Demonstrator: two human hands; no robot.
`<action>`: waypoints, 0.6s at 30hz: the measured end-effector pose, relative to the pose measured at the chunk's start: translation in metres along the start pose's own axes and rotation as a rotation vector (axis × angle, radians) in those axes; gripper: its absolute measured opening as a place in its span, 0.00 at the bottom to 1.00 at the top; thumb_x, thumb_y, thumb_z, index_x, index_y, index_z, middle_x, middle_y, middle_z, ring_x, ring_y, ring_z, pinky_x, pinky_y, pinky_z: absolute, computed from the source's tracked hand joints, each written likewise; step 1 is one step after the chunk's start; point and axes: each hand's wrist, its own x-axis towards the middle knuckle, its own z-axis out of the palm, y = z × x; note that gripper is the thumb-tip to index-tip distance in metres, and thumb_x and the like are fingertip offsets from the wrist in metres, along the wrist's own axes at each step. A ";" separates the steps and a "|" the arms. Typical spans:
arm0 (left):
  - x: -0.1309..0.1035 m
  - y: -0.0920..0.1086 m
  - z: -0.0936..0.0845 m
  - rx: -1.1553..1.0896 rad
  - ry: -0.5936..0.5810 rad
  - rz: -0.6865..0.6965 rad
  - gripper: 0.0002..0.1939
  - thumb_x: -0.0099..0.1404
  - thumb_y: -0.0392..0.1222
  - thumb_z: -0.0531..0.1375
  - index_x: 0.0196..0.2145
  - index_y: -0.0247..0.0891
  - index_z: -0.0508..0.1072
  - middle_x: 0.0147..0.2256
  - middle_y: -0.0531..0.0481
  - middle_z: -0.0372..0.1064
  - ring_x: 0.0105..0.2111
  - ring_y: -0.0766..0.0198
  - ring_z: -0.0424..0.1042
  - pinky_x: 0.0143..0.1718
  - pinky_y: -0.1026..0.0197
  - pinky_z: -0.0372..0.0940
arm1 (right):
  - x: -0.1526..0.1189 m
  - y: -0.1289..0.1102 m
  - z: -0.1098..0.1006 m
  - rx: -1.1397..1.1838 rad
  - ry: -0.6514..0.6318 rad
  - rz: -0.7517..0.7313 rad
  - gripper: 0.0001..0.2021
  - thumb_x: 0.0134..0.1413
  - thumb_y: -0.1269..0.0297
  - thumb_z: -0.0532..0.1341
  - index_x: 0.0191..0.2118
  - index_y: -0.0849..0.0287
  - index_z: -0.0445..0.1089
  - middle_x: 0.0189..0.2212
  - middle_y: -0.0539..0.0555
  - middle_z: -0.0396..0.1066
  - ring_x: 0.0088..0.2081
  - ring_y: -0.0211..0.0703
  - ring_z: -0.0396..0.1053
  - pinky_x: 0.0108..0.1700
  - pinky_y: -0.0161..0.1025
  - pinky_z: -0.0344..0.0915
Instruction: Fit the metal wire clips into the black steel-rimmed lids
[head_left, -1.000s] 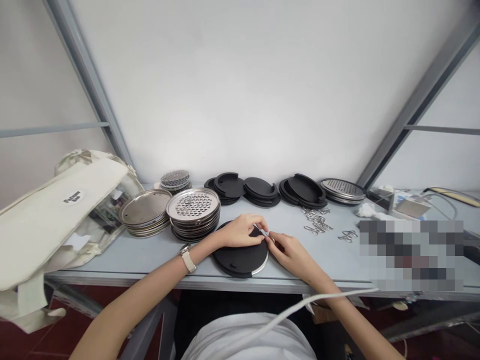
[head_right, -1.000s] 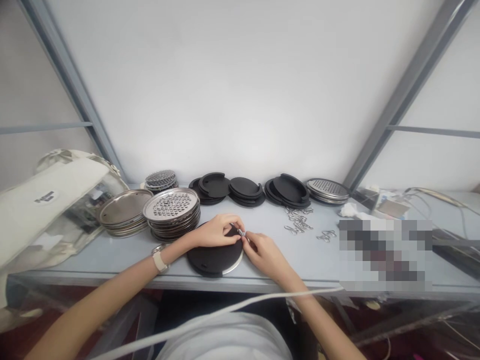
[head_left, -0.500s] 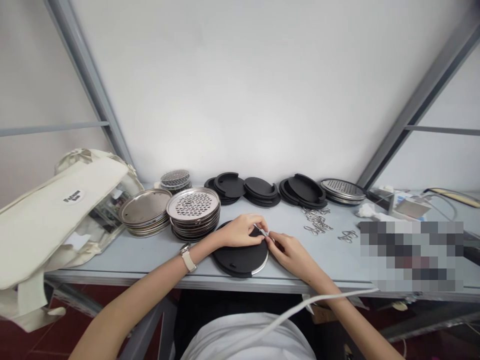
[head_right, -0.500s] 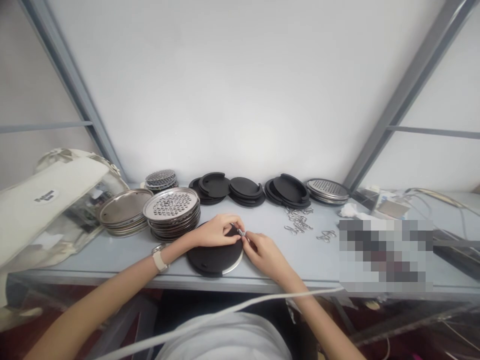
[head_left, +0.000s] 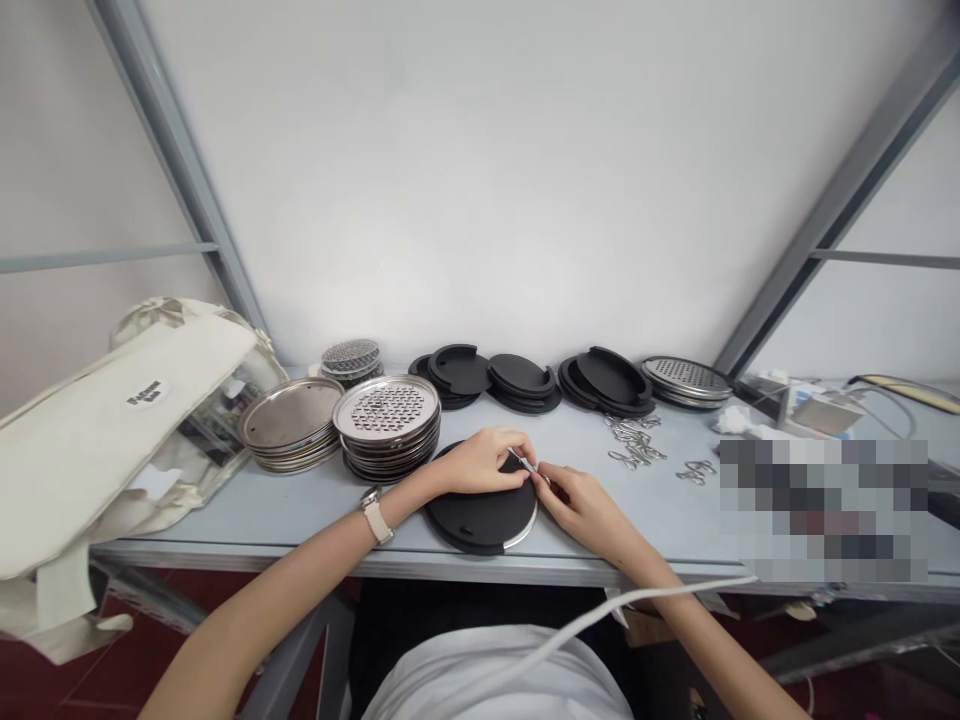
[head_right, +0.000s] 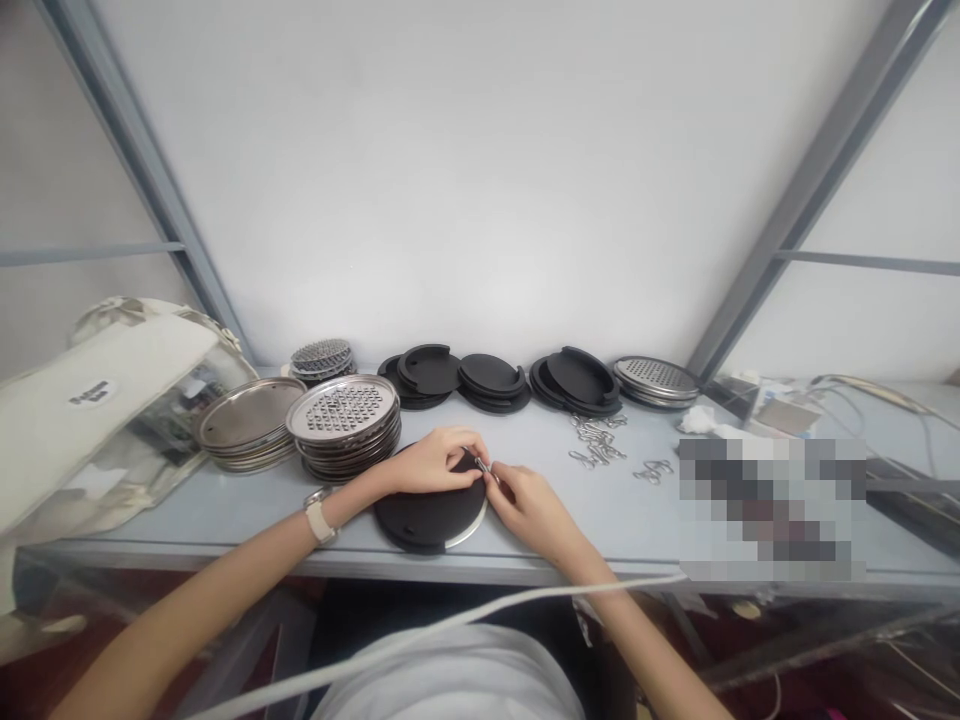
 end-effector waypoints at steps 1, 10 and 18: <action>0.000 0.000 0.000 0.004 -0.002 -0.001 0.07 0.57 0.35 0.60 0.36 0.37 0.71 0.30 0.56 0.62 0.23 0.72 0.57 0.31 0.67 0.57 | 0.000 0.000 0.000 -0.001 -0.002 0.001 0.14 0.64 0.62 0.46 0.27 0.56 0.59 0.22 0.49 0.65 0.25 0.39 0.62 0.29 0.34 0.53; 0.000 -0.001 0.001 0.026 -0.001 -0.001 0.07 0.57 0.35 0.60 0.36 0.37 0.71 0.29 0.55 0.62 0.24 0.71 0.58 0.33 0.67 0.57 | 0.000 0.002 0.001 0.001 -0.003 0.002 0.14 0.64 0.62 0.46 0.27 0.56 0.58 0.22 0.48 0.64 0.24 0.39 0.61 0.28 0.34 0.53; 0.000 0.000 0.000 0.027 -0.015 -0.027 0.08 0.57 0.35 0.59 0.36 0.37 0.71 0.30 0.54 0.63 0.24 0.71 0.58 0.31 0.67 0.58 | 0.000 0.002 0.001 0.000 -0.002 -0.004 0.14 0.64 0.62 0.45 0.28 0.56 0.59 0.22 0.50 0.65 0.25 0.40 0.62 0.29 0.34 0.54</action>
